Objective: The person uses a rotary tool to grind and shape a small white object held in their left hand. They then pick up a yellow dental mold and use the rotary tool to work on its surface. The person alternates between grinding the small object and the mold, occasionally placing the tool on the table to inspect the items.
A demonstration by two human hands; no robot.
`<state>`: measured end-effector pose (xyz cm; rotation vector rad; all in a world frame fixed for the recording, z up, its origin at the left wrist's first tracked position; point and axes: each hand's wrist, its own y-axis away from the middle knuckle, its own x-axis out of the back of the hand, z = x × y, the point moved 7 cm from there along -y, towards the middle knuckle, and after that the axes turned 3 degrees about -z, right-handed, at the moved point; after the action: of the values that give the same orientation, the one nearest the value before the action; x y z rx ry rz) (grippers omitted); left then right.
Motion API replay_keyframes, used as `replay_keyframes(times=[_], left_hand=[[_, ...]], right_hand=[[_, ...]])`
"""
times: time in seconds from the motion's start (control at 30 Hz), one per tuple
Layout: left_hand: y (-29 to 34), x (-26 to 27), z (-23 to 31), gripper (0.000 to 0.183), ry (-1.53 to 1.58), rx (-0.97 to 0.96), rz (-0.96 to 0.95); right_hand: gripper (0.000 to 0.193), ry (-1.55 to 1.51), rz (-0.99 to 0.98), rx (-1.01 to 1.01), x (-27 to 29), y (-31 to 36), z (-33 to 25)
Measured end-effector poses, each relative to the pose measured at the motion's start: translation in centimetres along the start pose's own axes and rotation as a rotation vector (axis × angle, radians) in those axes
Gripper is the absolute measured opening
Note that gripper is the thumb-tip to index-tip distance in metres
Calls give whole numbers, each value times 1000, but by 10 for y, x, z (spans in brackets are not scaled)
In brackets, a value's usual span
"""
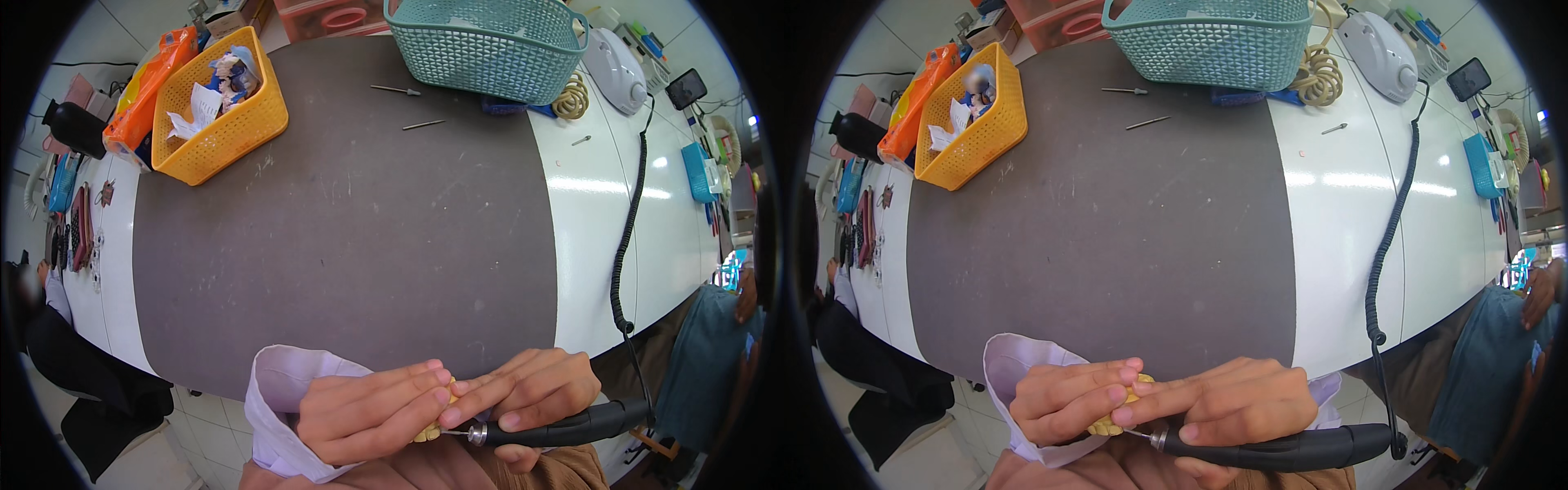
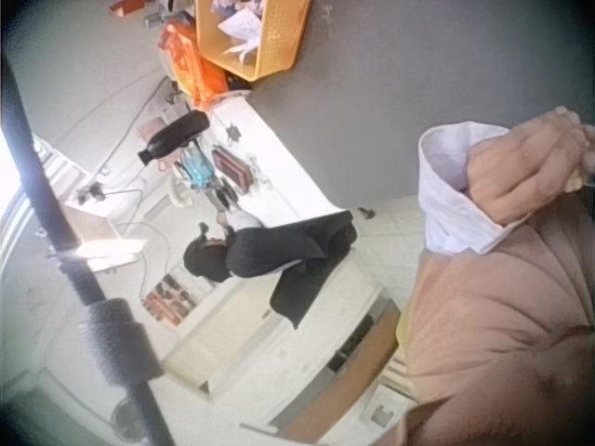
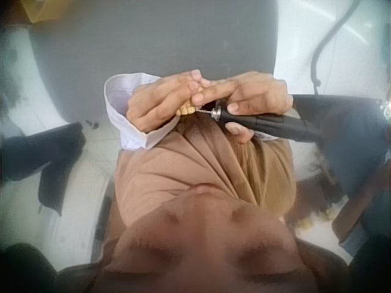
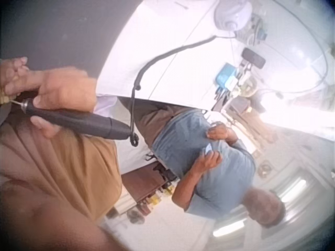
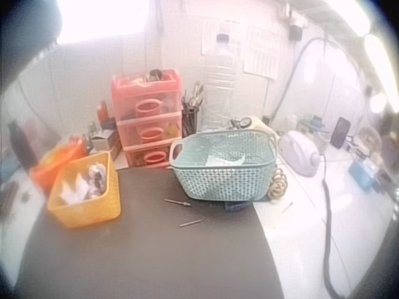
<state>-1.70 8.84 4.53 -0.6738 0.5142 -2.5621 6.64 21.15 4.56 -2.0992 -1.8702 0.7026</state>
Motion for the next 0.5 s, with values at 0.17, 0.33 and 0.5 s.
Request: replay_keyframes(times=[0.17,0.33,0.5], left_hand=[[-1,-1,0,27,-4,-19,-6],[0,0,0,27,-10,-40,4],[0,1,1,27,-23,-13,1]], right_hand=[[23,19,20,-4,0,0,-1],[23,35,11,-9,0,-1,-2],[23,9,21,7,0,-2,-1]])
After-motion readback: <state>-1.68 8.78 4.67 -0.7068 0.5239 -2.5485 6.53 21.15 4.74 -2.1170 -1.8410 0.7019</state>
